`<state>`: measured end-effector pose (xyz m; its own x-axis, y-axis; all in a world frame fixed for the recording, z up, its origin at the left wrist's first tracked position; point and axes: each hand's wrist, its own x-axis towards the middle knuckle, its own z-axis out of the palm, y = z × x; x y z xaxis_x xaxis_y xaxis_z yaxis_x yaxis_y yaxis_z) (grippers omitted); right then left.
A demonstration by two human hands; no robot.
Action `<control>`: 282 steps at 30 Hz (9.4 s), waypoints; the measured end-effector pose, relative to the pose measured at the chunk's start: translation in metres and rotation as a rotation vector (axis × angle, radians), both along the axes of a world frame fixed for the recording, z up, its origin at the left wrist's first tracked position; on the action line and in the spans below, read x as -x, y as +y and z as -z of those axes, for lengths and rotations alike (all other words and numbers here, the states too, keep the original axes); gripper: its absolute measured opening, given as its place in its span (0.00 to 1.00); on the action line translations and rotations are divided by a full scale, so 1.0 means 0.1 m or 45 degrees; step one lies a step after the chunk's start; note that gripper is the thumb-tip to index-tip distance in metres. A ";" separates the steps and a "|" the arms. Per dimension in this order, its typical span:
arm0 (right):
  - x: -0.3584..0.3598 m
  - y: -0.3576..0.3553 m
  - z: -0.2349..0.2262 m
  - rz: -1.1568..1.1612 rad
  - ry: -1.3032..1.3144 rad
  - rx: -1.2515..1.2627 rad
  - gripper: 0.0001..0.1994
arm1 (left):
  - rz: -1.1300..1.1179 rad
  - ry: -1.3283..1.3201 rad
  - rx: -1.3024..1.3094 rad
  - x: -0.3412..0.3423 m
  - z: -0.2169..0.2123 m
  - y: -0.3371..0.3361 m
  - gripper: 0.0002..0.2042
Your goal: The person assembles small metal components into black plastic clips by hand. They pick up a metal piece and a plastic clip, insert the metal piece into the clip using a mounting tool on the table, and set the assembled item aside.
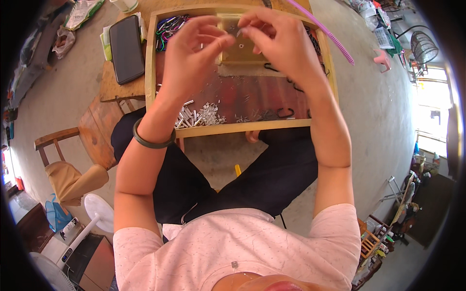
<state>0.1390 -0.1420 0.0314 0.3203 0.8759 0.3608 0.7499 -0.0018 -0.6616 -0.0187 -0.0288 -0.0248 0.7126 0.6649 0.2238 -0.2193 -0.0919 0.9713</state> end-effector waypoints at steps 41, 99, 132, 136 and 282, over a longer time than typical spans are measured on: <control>-0.13 -0.63 0.17 -0.155 0.769 0.328 0.07 | 0.295 0.080 -0.040 0.07 -0.08 0.08 0.10; -0.18 0.17 0.36 0.051 -0.663 -0.200 0.24 | 0.043 0.303 -0.137 -0.31 0.24 0.40 0.14; -0.25 0.37 0.25 -0.289 -0.381 -0.221 0.25 | -0.700 0.485 -1.767 -0.18 -0.13 0.27 0.26; -0.18 0.33 0.19 -0.270 -0.414 -0.210 0.25 | -0.736 0.458 -1.711 -0.18 -0.14 0.26 0.28; 0.04 0.26 0.04 0.234 -0.273 -0.417 0.11 | -0.727 0.608 -1.537 -0.14 -0.34 0.11 0.36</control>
<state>0.1350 -0.1156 0.0274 0.3475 0.6396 0.6857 0.8773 0.0363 -0.4785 -0.0052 -0.0177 0.0088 0.5829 0.4589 0.6706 0.4513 -0.8691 0.2025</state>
